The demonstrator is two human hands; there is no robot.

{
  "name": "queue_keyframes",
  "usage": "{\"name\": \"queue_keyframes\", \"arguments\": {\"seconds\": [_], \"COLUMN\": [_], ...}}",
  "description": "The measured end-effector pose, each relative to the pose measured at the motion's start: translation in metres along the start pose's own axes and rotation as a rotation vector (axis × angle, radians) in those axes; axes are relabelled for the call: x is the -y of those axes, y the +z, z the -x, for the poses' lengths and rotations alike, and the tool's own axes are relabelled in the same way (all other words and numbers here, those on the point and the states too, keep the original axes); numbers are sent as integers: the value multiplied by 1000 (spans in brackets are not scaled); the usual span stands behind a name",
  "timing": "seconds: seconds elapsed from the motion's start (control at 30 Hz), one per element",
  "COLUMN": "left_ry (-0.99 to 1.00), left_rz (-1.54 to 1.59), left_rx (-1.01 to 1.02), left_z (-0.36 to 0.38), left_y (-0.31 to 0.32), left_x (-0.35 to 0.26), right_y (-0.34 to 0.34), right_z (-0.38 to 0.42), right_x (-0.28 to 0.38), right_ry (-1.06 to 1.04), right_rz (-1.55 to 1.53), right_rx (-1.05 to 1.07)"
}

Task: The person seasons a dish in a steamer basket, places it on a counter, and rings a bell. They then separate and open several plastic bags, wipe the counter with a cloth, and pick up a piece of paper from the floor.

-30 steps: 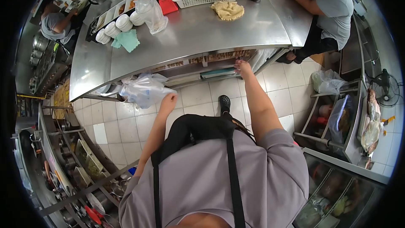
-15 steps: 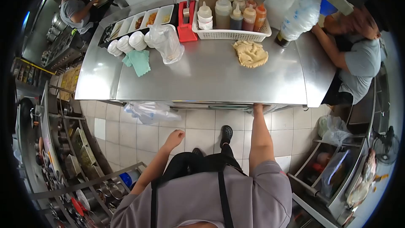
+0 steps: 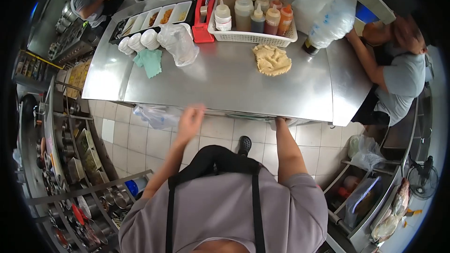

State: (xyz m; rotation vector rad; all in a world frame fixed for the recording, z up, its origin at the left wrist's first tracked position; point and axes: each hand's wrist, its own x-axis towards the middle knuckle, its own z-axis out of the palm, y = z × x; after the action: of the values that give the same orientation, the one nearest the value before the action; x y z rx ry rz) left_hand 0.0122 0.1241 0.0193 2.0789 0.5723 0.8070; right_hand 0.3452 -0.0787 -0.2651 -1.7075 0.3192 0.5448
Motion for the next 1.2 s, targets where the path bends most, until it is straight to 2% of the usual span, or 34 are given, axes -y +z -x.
{"name": "queue_keyframes", "arguments": {"seconds": [0.03, 0.07, 0.1, 0.17, 0.2, 0.23, 0.27, 0.33, 0.37, 0.4, 0.43, 0.47, 0.5, 0.53, 0.57, 0.6, 0.63, 0.7, 0.87, 0.93, 1.0, 1.03, 1.07, 1.1, 1.13, 1.2], "left_ry": [12, 145, 69, 82, 60, 40, 50, -31, -28, -91, -155, -155, -106, -54, -49, -74, -102, -74, -59, -28, -59, -46, 22, 57, 93, 88], "left_rz": [-31, -26, -24, -32, 69, 170, 181, 46, 50, -10, -73, -73, 44, 163, 169, 184, 196, 232, 206, 223, 126, 129, 132, 132, 133, 159], "left_rx": [-152, -305, -339, -513, -517, -525, -528, -567, -571, -542, -502, -487, -386, -290, -284, -250, -217, -169, 0, 15, 175, 165, 216, 242, 268, 497], "left_z": [-25, -57, -84, -142, -164, -180, -190, -199, -200, -199, -196, -192, -190, -191, -187, -177, -166, -150, -119, -117, -115, -113, -112, -117, -122, -124], "left_y": [-7, -8, -15, -15, -15, -15, -12, -4, -1, 2, 5, 8, 12, 15, 18, 21, 25, 31, 38, 39, 51, 56, 61, 67, 73, 78], "left_x": [-8, 1, 12, 36, 44, 50, 56, 66, 67, 68, 69, 75, 83, 86, 81, 71, 64, 58, 33, 35, 54, 52, 49, 46, 44, 32], "right_y": [-15, -33, -49, -76, -89, -99, -103, -116, -108, -101, -102, -105, -100, -102, -96, -93, -86, -57, -2, 11, 30, 38, 50, 59, 70, 91], "right_z": [4, 13, 24, 57, 75, 104, 99, 125, 148, 174, 172, 154, 177, 150, 127, 86, 77, 44, 29, 28, 94, 123, 128, 187, 227, 238], "right_x": [-11, -25, -39, -55, -54, -34, -36, 25, 83, 147, 179, 209, 269, 286, 306, 322, 347, 357, 358, 344, 334, 321, 288, 283, 279, 235], "right_ry": [-18, -20, -9, 68, 98, 115, 100, -302, -299, -228, -401, -466, -143, -404, -626, -689, -660, -914, -1028, -1088, -1300, -1152, -1281, -1378, -1109, -1019], "right_rz": [169, 410, 664, 1138, 1291, 1329, 1330, 1190, 1140, 1083, 983, 575, 602, 448, 447, 349, 337, 82, 114, 379, 245, 133, 246, 514, 238, 102], "right_rx": [6, 45, 123, 475, 718, 946, 1337, 1524, 1501, 1362, 1179, 1262, 939, 713, 360, 118, -73, -227, -256, -707, -606, -133, 76, 368, 815, 607]}}
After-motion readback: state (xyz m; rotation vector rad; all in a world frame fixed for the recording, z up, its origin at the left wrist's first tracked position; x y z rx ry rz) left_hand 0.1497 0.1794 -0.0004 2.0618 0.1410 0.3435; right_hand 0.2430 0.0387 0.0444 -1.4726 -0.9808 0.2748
